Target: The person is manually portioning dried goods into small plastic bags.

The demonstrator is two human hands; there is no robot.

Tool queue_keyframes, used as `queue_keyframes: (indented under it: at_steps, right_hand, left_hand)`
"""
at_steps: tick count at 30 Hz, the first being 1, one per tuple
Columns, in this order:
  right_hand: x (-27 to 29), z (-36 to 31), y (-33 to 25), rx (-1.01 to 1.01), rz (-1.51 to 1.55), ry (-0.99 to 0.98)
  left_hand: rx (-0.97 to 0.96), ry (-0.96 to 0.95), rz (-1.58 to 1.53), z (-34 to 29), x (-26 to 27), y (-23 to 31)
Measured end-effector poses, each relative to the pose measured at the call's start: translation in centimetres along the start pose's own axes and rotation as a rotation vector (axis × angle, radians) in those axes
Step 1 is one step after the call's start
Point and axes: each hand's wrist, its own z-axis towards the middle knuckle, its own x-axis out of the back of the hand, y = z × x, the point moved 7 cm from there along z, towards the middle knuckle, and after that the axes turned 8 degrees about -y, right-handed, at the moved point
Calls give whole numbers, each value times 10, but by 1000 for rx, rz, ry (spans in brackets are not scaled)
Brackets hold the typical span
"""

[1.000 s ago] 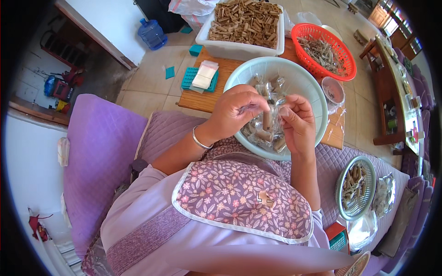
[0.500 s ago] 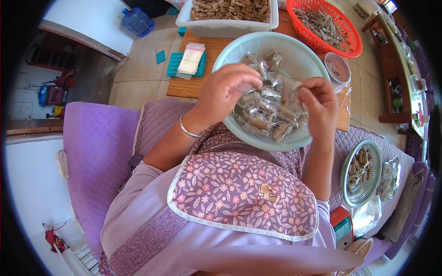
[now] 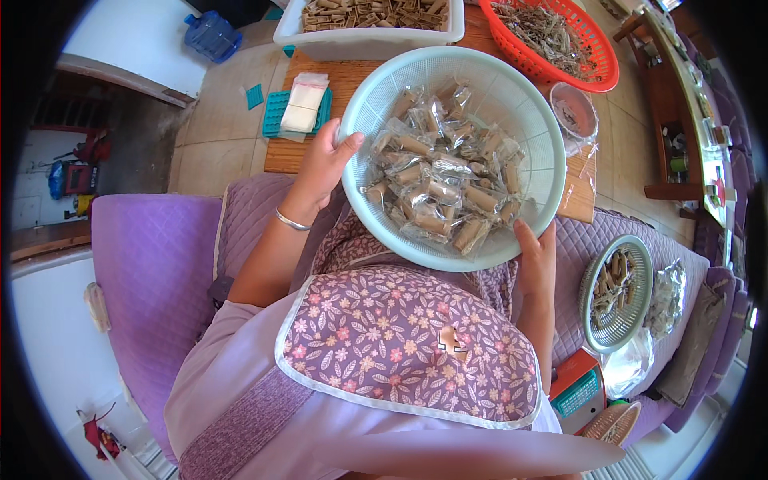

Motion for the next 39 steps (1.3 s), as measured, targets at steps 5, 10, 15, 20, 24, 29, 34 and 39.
queue_keyframes:
  at_steps: [5, 10, 15, 20, 24, 29, 34, 39]
  right_hand:
    - [-8, -37, -68, 220, -73, 80]
    - [2, -21, -70, 219, -251, 46]
    - [7, -15, -6, 17, 96, -16]
    - [-4, -20, -37, 178, -8, 56]
    - [3, -19, -62, 420, -149, 147]
    - [6, 5, -14, 65, 78, -7]
    - [5, -9, -11, 82, 101, 24]
    - [7, -22, -70, 452, -69, 107]
  left_hand:
    - [-252, 115, 171, -46, 4, 58]
    - [-255, 208, 189, -49, 0, 42]
    - [-120, 98, 68, -54, -4, 11]
    - [-188, 132, 148, -56, -2, 41]
    - [-575, 223, 299, -63, -9, 88]
    - [-190, 158, 154, -36, -10, 21]
    - [-169, 101, 88, -45, -9, 28]
    - [-457, 204, 267, -61, -8, 87]
